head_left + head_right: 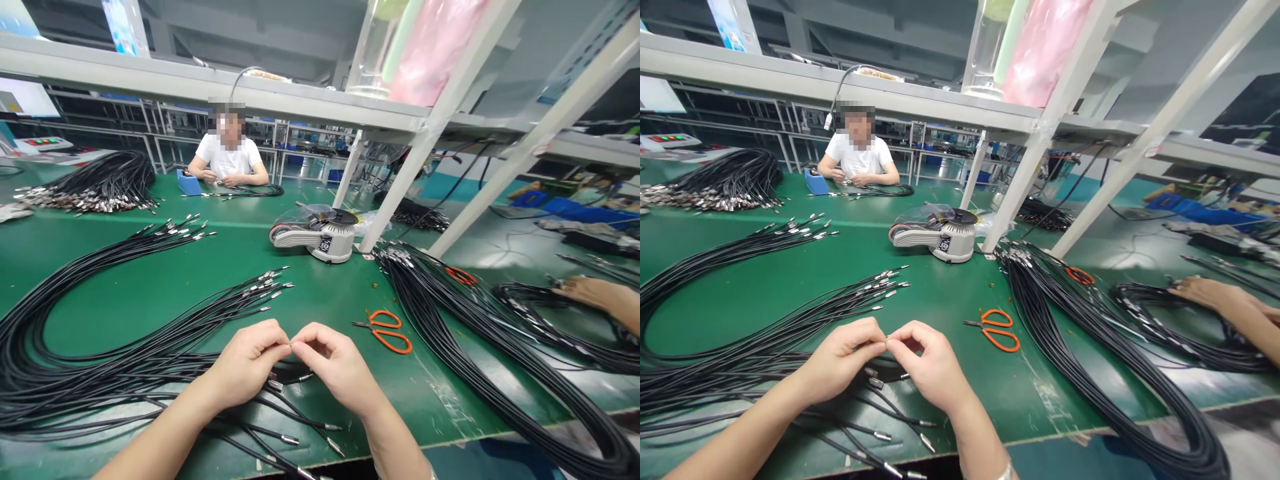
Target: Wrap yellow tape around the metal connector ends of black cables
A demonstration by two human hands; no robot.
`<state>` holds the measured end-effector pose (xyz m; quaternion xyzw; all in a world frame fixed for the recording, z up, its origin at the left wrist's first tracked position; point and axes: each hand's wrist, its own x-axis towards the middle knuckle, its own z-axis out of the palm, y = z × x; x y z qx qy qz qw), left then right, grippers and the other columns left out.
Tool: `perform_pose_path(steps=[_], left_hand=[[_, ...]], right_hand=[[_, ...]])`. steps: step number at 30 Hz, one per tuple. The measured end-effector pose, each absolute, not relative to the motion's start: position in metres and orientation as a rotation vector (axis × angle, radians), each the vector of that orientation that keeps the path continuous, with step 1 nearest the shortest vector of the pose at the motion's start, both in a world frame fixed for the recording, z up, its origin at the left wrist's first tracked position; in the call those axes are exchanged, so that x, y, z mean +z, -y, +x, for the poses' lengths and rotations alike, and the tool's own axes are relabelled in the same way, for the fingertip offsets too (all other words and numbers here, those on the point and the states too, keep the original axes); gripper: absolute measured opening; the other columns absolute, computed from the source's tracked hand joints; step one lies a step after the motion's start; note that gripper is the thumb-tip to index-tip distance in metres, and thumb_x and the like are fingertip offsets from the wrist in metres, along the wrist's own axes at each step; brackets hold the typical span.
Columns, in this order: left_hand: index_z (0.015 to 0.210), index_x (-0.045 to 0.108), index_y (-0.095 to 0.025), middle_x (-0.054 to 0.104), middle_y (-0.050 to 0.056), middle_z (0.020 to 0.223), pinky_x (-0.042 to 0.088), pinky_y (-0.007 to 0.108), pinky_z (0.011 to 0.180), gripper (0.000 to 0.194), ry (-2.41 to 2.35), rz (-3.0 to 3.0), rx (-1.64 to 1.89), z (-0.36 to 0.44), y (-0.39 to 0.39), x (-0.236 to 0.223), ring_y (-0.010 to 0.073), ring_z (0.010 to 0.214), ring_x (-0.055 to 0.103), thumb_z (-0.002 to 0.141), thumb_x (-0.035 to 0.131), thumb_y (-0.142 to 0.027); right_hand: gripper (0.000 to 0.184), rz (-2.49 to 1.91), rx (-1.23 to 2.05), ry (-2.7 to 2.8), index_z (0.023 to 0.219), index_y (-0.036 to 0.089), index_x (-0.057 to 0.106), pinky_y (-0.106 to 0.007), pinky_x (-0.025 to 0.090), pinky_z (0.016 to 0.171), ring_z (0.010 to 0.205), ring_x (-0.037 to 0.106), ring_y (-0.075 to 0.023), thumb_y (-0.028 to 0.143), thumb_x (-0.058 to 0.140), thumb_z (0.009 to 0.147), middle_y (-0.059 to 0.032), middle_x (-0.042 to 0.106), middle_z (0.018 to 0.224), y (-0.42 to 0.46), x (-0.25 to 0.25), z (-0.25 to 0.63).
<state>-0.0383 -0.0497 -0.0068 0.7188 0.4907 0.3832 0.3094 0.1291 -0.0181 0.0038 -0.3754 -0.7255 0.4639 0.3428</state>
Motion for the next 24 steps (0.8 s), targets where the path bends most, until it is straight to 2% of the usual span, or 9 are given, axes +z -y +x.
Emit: perform_pose_path(steps=[5, 8, 10, 11, 15, 24], left_hand=[[0.070, 0.061, -0.018, 0.055, -0.001, 0.068, 0.040, 0.022, 0.063, 0.024, -1.275, 1.944, 0.864, -0.038, 0.052, 0.001, 0.0118, 0.066, 0.052, 0.085, 0.045, -0.027], [0.092, 0.064, -0.019, 0.064, 0.002, 0.086, 0.044, 0.025, 0.076, 0.027, -1.437, 1.825, 0.840, -0.051, 0.055, 0.012, 0.0149, 0.081, 0.058, 0.087, 0.040, -0.032], [0.108, 0.059, -0.020, 0.065, 0.004, 0.102, 0.042, 0.028, 0.086, 0.031, -1.582, 1.777, 0.813, -0.064, 0.061, 0.016, 0.0169, 0.095, 0.057, 0.087, 0.041, -0.034], [0.109, 0.059, -0.020, 0.064, 0.004, 0.106, 0.040, 0.030, 0.089, 0.032, -1.627, 1.802, 0.763, -0.069, 0.064, 0.016, 0.0176, 0.099, 0.056, 0.086, 0.042, -0.035], [0.099, 0.065, -0.022, 0.065, 0.002, 0.101, 0.040, 0.029, 0.088, 0.026, -1.611, 1.977, 0.571, -0.077, 0.078, 0.006, 0.0167, 0.096, 0.056, 0.087, 0.043, -0.030], [0.080, 0.065, -0.019, 0.063, 0.001, 0.081, 0.040, 0.024, 0.075, 0.018, -1.561, 2.006, 0.645, -0.046, 0.079, 0.003, 0.0142, 0.081, 0.055, 0.084, 0.049, -0.026]], right_hand=[[0.011, -1.018, 1.158, 1.956, 0.070, 0.016, 0.065, -0.024, 0.045, 0.062, 0.066, 0.056, -0.0141, 0.024, 0.060, 0.077, -0.0016, 0.063, 0.071, 0.022, 0.002, 0.138], [0.013, -1.085, 1.236, 1.845, 0.070, 0.015, 0.064, -0.024, 0.044, 0.059, 0.062, 0.055, -0.0136, 0.026, 0.060, 0.076, -0.0011, 0.062, 0.067, 0.023, -0.007, 0.137], [0.014, -1.090, 1.282, 1.792, 0.070, 0.015, 0.063, -0.024, 0.044, 0.060, 0.062, 0.055, -0.0134, 0.027, 0.059, 0.076, -0.0006, 0.061, 0.065, 0.023, -0.012, 0.136], [0.014, -1.077, 1.302, 1.779, 0.071, 0.015, 0.063, -0.024, 0.044, 0.060, 0.062, 0.055, -0.0133, 0.027, 0.059, 0.076, -0.0003, 0.060, 0.064, 0.022, -0.014, 0.135], [0.013, -0.986, 1.396, 1.703, 0.073, 0.016, 0.062, -0.024, 0.045, 0.062, 0.062, 0.057, -0.0130, 0.029, 0.061, 0.075, 0.0005, 0.060, 0.065, 0.023, -0.019, 0.135], [0.018, -0.978, 1.606, 1.508, 0.073, 0.015, 0.065, -0.026, 0.048, 0.064, 0.062, 0.059, -0.0128, 0.031, 0.069, 0.067, 0.0002, 0.064, 0.064, 0.035, -0.017, 0.140]])
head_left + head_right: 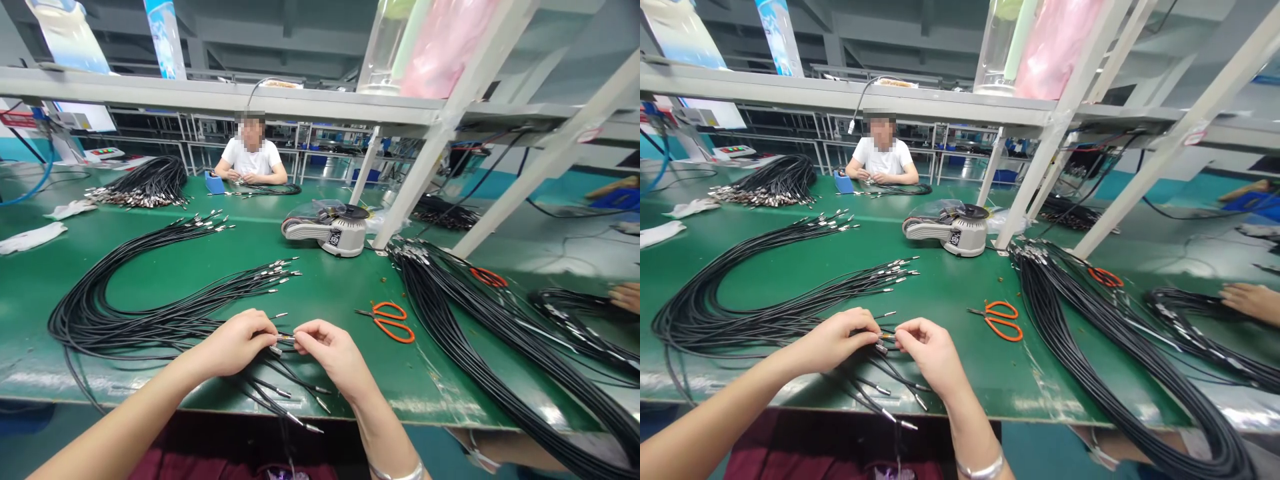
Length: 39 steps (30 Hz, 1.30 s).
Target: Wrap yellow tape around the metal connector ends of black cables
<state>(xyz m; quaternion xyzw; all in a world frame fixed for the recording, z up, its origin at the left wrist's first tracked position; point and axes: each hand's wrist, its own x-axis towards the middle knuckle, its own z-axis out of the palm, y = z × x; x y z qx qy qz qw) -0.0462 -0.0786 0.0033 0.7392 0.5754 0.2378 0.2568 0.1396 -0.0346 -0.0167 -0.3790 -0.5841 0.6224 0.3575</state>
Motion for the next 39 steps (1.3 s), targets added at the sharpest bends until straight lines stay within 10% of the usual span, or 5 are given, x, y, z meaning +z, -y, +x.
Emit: perform_pose_path(steps=[39], left_hand=[[0.071, 0.060, -0.016, 0.059, -0.002, 0.071, 0.039, 0.024, 0.067, 0.017, -1.468, 1.781, 0.615, -0.045, 0.074, 0.003, 0.0135, 0.070, 0.052, 0.077, 0.051, -0.030]], right_hand=[[0.020, -1.107, 1.482, 1.464, 0.064, 0.015, 0.062, -0.026, 0.044, 0.062, 0.060, 0.055, -0.0136, 0.034, 0.064, 0.072, -0.0004, 0.061, 0.060, 0.055, -0.026, 0.131]])
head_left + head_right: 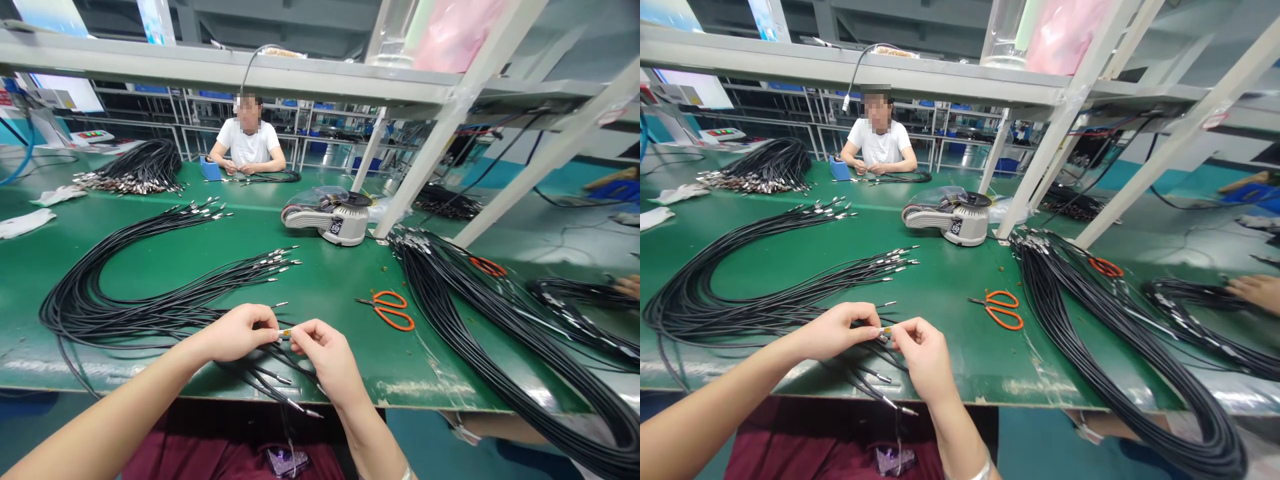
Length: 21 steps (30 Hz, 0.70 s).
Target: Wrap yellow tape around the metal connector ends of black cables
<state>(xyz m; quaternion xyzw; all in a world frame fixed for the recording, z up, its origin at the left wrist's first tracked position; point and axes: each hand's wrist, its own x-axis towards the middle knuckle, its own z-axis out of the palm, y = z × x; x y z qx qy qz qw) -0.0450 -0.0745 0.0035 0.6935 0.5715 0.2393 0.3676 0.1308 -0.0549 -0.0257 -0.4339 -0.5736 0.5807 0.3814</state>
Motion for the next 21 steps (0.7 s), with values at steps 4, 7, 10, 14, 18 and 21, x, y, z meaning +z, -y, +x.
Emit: perform_pose_path(steps=[4, 7, 10, 14, 18, 21], left_hand=[[0.071, 0.061, -0.015, 0.057, -0.003, 0.065, 0.039, 0.023, 0.064, 0.018, -1.331, 1.652, 0.576, -0.048, 0.071, 0.002, 0.0125, 0.065, 0.050, 0.074, 0.055, -0.032], [0.070, 0.060, -0.015, 0.056, -0.003, 0.063, 0.039, 0.022, 0.062, 0.018, -1.386, 1.663, 0.606, -0.044, 0.071, 0.001, 0.0122, 0.063, 0.050, 0.075, 0.054, -0.031], [0.072, 0.062, -0.017, 0.060, -0.002, 0.069, 0.040, 0.023, 0.066, 0.017, -1.496, 1.732, 0.652, -0.037, 0.075, 0.000, 0.0136, 0.068, 0.053, 0.076, 0.052, -0.030], [0.073, 0.065, -0.018, 0.066, 0.000, 0.075, 0.041, 0.024, 0.069, 0.018, -1.524, 1.743, 0.667, -0.033, 0.079, 0.001, 0.0151, 0.073, 0.057, 0.076, 0.051, -0.029], [0.071, 0.066, -0.017, 0.066, 0.000, 0.071, 0.041, 0.024, 0.065, 0.017, -1.563, 1.676, 0.635, -0.031, 0.078, -0.001, 0.0156, 0.069, 0.057, 0.072, 0.053, -0.028], [0.069, 0.065, -0.016, 0.064, 0.000, 0.067, 0.040, 0.024, 0.062, 0.017, -1.606, 1.684, 0.629, -0.027, 0.079, -0.006, 0.0153, 0.066, 0.055, 0.071, 0.052, -0.026]], right_hand=[[0.020, -1.106, 1.491, 1.486, 0.065, 0.015, 0.063, -0.026, 0.044, 0.061, 0.060, 0.056, -0.0135, 0.033, 0.065, 0.071, -0.0005, 0.062, 0.060, 0.056, -0.026, 0.130], [0.021, -1.118, 1.494, 1.458, 0.064, 0.015, 0.062, -0.026, 0.045, 0.061, 0.059, 0.056, -0.0139, 0.034, 0.064, 0.072, -0.0011, 0.062, 0.060, 0.057, -0.026, 0.130], [0.022, -1.127, 1.482, 1.462, 0.065, 0.015, 0.062, -0.027, 0.045, 0.061, 0.061, 0.056, -0.0148, 0.035, 0.064, 0.072, -0.0020, 0.062, 0.061, 0.058, -0.026, 0.132], [0.021, -1.122, 1.470, 1.527, 0.064, 0.015, 0.064, -0.027, 0.044, 0.061, 0.060, 0.055, -0.0145, 0.034, 0.064, 0.071, -0.0013, 0.062, 0.060, 0.057, -0.025, 0.135], [0.019, -1.132, 1.443, 1.567, 0.062, 0.016, 0.064, -0.025, 0.042, 0.059, 0.057, 0.054, -0.0137, 0.033, 0.064, 0.071, 0.0003, 0.061, 0.057, 0.057, -0.025, 0.136], [0.017, -1.132, 1.463, 1.589, 0.061, 0.016, 0.063, -0.025, 0.041, 0.058, 0.056, 0.053, -0.0133, 0.030, 0.063, 0.071, 0.0010, 0.061, 0.055, 0.057, -0.027, 0.137]])
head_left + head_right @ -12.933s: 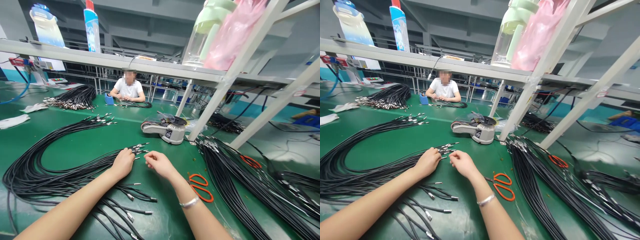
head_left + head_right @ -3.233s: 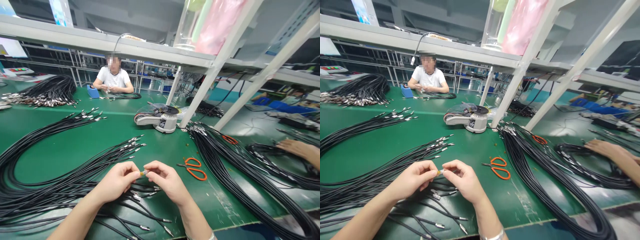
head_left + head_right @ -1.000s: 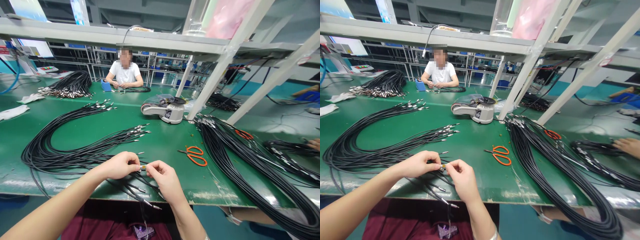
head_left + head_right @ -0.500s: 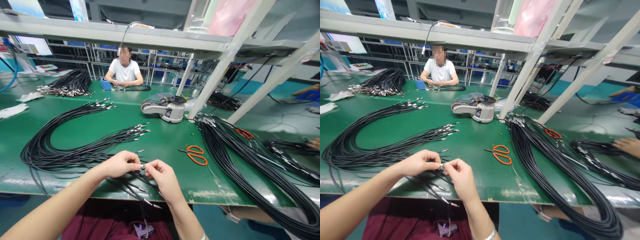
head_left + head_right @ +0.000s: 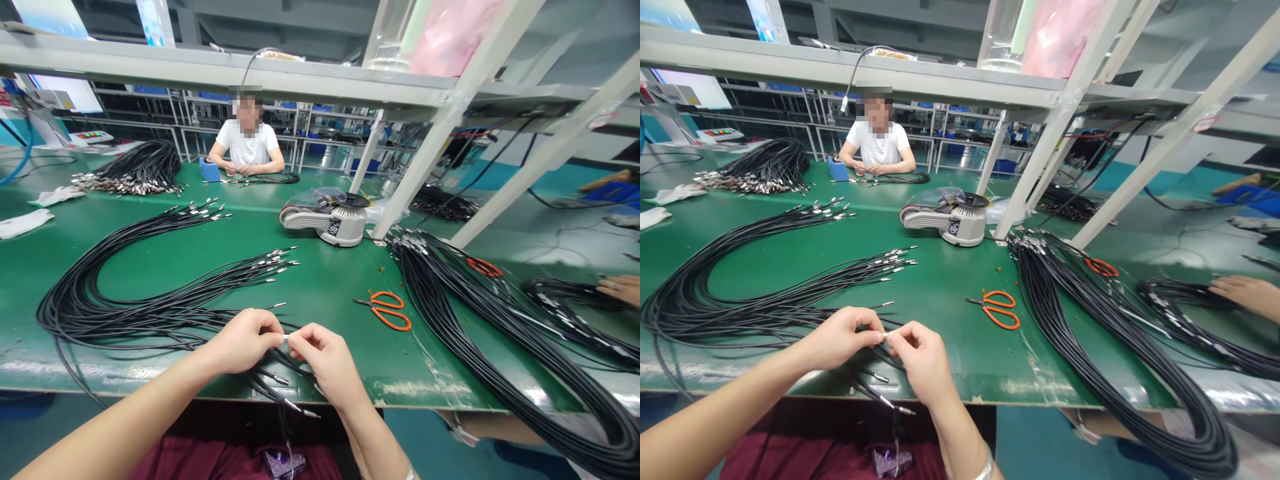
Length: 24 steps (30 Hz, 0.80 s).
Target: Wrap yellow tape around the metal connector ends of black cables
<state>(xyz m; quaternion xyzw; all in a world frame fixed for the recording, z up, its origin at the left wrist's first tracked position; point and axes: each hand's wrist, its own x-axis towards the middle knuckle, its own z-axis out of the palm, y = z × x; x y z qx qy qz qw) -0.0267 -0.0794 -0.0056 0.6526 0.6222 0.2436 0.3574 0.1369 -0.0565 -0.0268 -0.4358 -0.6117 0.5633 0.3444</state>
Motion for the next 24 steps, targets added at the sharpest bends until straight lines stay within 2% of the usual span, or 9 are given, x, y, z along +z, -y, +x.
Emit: perform_pose_path(steps=[4, 8, 11, 15, 18, 21, 24], left_hand=[[0.068, 0.065, -0.016, 0.064, 0.001, 0.070, 0.040, 0.025, 0.062, 0.017, -1.622, 1.766, 0.604, -0.021, 0.086, -0.008, 0.0151, 0.067, 0.056, 0.075, 0.051, -0.024], [0.080, 0.067, -0.021, 0.067, 0.001, 0.079, 0.040, 0.028, 0.076, 0.022, -1.580, 1.952, 0.719, -0.029, 0.089, -0.002, 0.0161, 0.078, 0.058, 0.083, 0.047, -0.028], [0.094, 0.065, -0.022, 0.065, 0.003, 0.091, 0.040, 0.031, 0.083, 0.023, -1.703, 1.999, 0.874, -0.040, 0.082, -0.002, 0.0181, 0.089, 0.055, 0.086, 0.044, -0.030], [0.102, 0.063, -0.019, 0.062, 0.008, 0.098, 0.038, 0.037, 0.088, 0.025, -1.821, 2.004, 0.811, -0.042, 0.061, -0.015, 0.0231, 0.096, 0.052, 0.081, 0.051, -0.028], [0.092, 0.067, -0.017, 0.065, 0.008, 0.093, 0.038, 0.035, 0.087, 0.022, -1.792, 1.938, 0.762, -0.037, 0.047, -0.021, 0.0233, 0.094, 0.054, 0.081, 0.050, -0.025], [0.079, 0.068, -0.017, 0.068, 0.004, 0.081, 0.042, 0.029, 0.074, 0.024, -1.738, 1.861, 0.742, -0.036, 0.041, -0.020, 0.0188, 0.078, 0.058, 0.081, 0.046, -0.026], [0.068, 0.067, -0.016, 0.066, 0.001, 0.068, 0.041, 0.025, 0.061, 0.028, -1.683, 1.791, 0.728, -0.040, 0.041, -0.015, 0.0164, 0.065, 0.057, 0.079, 0.045, -0.030]], right_hand=[[0.015, -1.136, 1.507, 1.657, 0.056, 0.016, 0.060, -0.024, 0.041, 0.055, 0.054, 0.052, -0.0125, 0.024, 0.063, 0.069, 0.0014, 0.059, 0.053, 0.054, -0.027, 0.140], [0.018, -1.133, 1.631, 1.727, 0.059, 0.016, 0.061, -0.023, 0.043, 0.054, 0.054, 0.055, -0.0127, 0.028, 0.060, 0.073, 0.0007, 0.061, 0.055, 0.048, -0.021, 0.145], [0.021, -1.132, 1.554, 1.874, 0.061, 0.016, 0.062, -0.023, 0.045, 0.056, 0.057, 0.058, -0.0140, 0.030, 0.057, 0.076, -0.0011, 0.064, 0.060, 0.042, -0.019, 0.151], [0.023, -1.118, 1.400, 2.020, 0.067, 0.017, 0.066, -0.023, 0.045, 0.056, 0.059, 0.059, -0.0148, 0.031, 0.053, 0.079, -0.0022, 0.066, 0.064, 0.027, -0.018, 0.160], [0.017, -1.113, 1.235, 1.990, 0.081, 0.019, 0.068, -0.026, 0.047, 0.062, 0.067, 0.061, -0.0162, 0.030, 0.056, 0.078, -0.0024, 0.068, 0.073, 0.012, -0.014, 0.157], [0.021, -1.061, 1.167, 2.031, 0.092, 0.020, 0.067, -0.028, 0.047, 0.069, 0.073, 0.061, -0.0172, 0.027, 0.061, 0.073, -0.0032, 0.069, 0.082, -0.003, -0.009, 0.141], [0.012, -0.997, 1.177, 2.114, 0.080, 0.021, 0.070, -0.028, 0.045, 0.067, 0.070, 0.059, -0.0164, 0.025, 0.062, 0.071, -0.0014, 0.069, 0.075, -0.016, -0.007, 0.123]])
